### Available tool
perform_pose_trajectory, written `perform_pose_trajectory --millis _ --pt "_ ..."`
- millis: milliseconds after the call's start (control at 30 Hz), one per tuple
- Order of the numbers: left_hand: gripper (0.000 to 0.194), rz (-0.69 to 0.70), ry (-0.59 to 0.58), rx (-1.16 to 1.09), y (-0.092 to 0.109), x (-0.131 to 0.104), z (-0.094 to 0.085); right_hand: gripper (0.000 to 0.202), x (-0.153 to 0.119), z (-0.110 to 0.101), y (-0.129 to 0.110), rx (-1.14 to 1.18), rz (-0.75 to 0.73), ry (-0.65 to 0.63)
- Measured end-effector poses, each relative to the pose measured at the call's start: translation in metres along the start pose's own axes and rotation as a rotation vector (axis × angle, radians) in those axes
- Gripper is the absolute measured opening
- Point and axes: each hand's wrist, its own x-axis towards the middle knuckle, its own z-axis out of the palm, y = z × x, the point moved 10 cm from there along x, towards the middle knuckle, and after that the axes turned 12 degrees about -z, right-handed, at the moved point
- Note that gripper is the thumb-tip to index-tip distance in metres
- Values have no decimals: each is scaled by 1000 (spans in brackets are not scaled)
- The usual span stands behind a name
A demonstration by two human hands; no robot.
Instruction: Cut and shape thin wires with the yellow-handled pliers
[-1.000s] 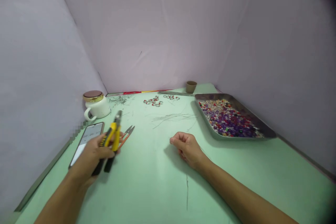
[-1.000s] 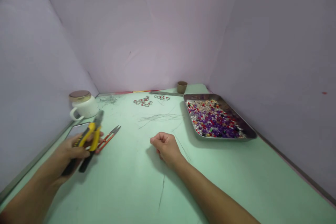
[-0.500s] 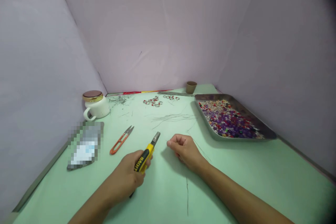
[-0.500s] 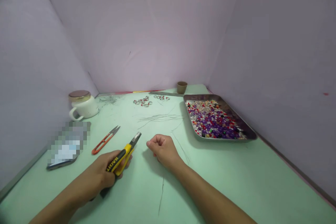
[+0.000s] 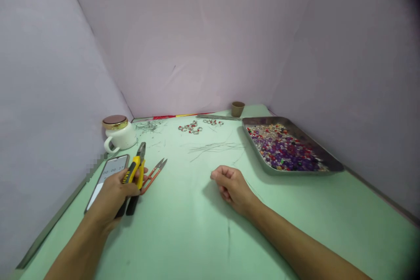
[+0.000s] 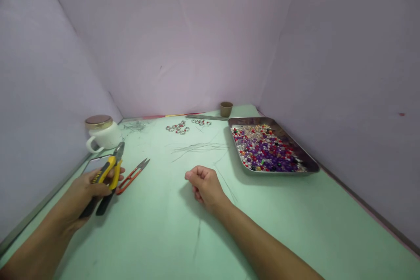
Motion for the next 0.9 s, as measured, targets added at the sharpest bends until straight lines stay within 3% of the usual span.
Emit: perform_pose_trajectory --millis 100,233,333,467,600,733,833,900 --pt "24 -15 -107 36 -6 -10 26 22 2 -4 -14 215 -80 66" --pt "37 -27 -145 61 -11 -24 52 22 6 -16 -25 262 -104 131" --pt "44 -9 -112 89 -11 -25 50 23 11 -23 -31 322 -111 139" --pt "45 74 -28 56 -4 -19 31 26 16 -35 -37 342 -176 204" --pt "45 129 -58 -19 0 -18 29 28 17 -40 -37 398 -232 267" --pt "35 47 -312 -47 -9 -31 63 29 14 -35 -28 452 -207 276" --pt "26 -54 -587 -50 -29 -47 102 28 9 -31 -26 416 -214 293" --pt "27 -100 -667 -40 -47 -50 119 26 4 -28 -26 368 -230 299"
